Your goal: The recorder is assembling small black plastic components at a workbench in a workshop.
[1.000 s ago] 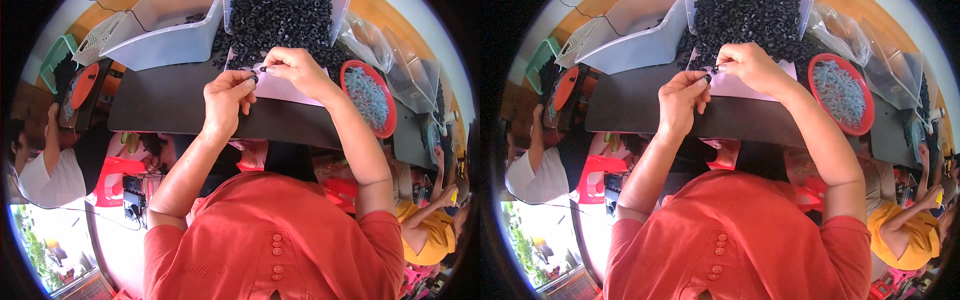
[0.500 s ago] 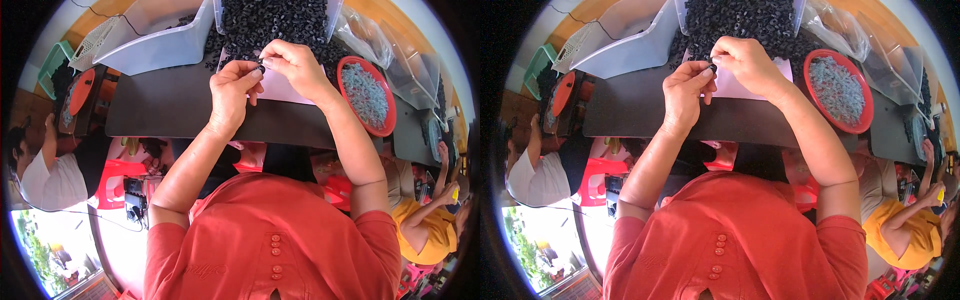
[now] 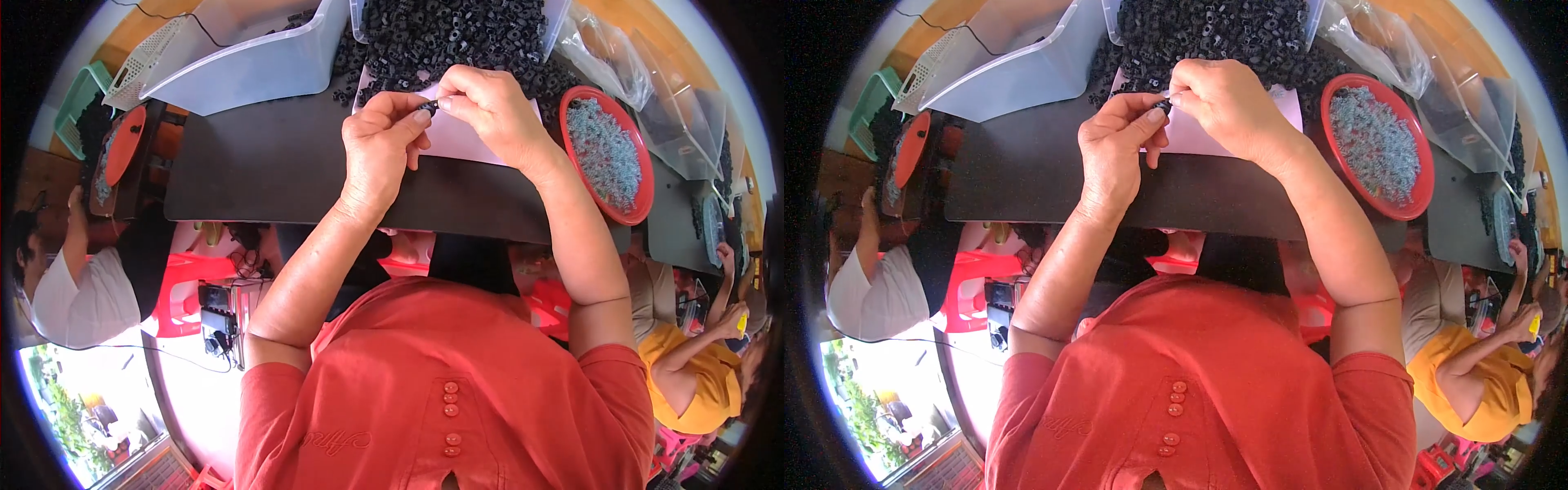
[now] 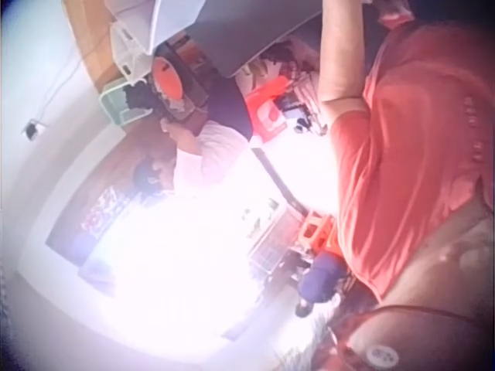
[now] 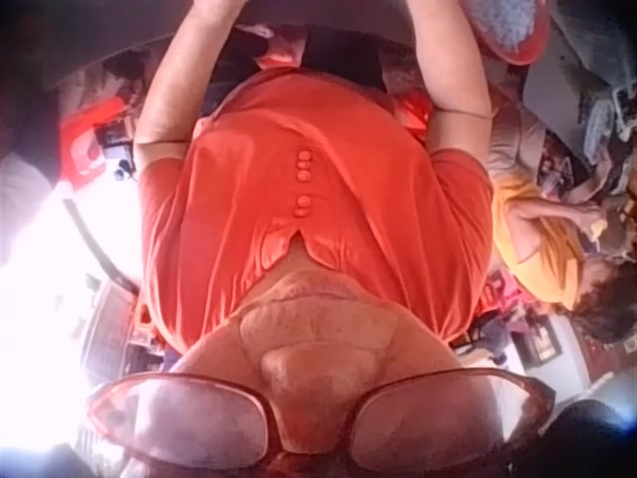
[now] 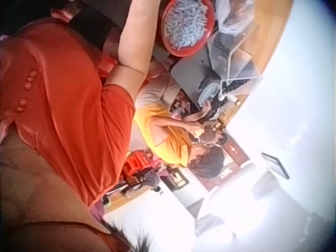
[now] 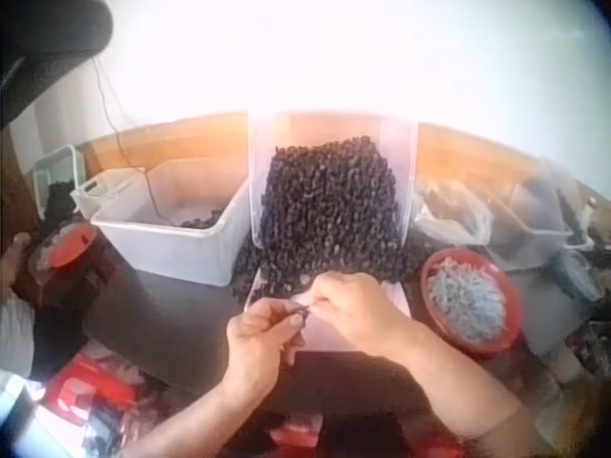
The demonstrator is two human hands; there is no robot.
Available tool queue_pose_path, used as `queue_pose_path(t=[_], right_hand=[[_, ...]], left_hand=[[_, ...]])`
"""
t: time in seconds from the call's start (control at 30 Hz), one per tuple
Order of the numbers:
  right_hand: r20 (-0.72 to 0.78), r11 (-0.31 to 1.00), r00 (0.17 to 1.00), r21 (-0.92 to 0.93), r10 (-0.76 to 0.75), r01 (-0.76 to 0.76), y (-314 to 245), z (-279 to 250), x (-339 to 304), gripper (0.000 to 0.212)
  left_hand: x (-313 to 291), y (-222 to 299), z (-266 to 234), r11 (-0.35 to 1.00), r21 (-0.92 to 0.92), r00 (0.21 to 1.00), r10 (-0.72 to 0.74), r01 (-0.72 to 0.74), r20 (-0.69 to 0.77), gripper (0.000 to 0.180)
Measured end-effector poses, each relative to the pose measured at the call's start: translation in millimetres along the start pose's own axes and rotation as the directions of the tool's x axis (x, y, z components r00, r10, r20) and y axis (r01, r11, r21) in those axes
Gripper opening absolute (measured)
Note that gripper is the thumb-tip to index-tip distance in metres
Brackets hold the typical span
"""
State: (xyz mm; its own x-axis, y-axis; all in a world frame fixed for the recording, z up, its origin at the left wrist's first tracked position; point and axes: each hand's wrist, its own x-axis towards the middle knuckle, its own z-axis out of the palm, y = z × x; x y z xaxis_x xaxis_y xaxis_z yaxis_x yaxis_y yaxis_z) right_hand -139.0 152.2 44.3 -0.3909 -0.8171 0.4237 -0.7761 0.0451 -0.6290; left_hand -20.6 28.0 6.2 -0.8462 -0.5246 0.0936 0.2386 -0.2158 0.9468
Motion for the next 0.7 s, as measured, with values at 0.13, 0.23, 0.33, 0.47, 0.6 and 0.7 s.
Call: queue_pose_path(t=[0.13, 0.23, 0.33, 0.47, 0.6, 0.7], right_hand=[[-0.093, 0.996, 0.992, -0.053, -0.081, 0.077, 0, 11, -3, 0.01], [-0.132, 0.997, 0.989, -0.051, -0.064, 0.058, -3, 17, -4, 0.01], [-0.177, 1.0, 0.984, -0.006, -0.024, 0.023, -3, 23, -6, 0.011], [-0.198, 0.995, 0.98, 0.103, 0.016, 0.005, 0, 27, -9, 0.012], [-0.175, 0.998, 0.985, 0.058, 0.004, 0.006, -1, 22, -9, 0.01], [-0.138, 0.995, 0.987, -0.079, -0.079, 0.068, 2, 19, -9, 0.006]], left_hand=[[-1, 0, -2, 0.993, 0.117, 1.0, -0.001, 0.001, -0.004, 0.012], [-2, 2, -1, 0.988, 0.156, 0.999, 0.019, -0.015, -0.028, 0.011], [-3, 2, 0, 0.984, 0.175, 0.999, 0.025, -0.016, -0.047, 0.011], [-4, 1, 1, 0.989, 0.146, 0.999, 0.015, -0.01, -0.038, 0.011], [-5, 2, 1, 0.994, 0.111, 0.999, 0.001, 0.004, -0.038, 0.011], [-4, -1, 0, 0.99, 0.136, 1.0, -0.018, 0.02, -0.017, 0.012]])
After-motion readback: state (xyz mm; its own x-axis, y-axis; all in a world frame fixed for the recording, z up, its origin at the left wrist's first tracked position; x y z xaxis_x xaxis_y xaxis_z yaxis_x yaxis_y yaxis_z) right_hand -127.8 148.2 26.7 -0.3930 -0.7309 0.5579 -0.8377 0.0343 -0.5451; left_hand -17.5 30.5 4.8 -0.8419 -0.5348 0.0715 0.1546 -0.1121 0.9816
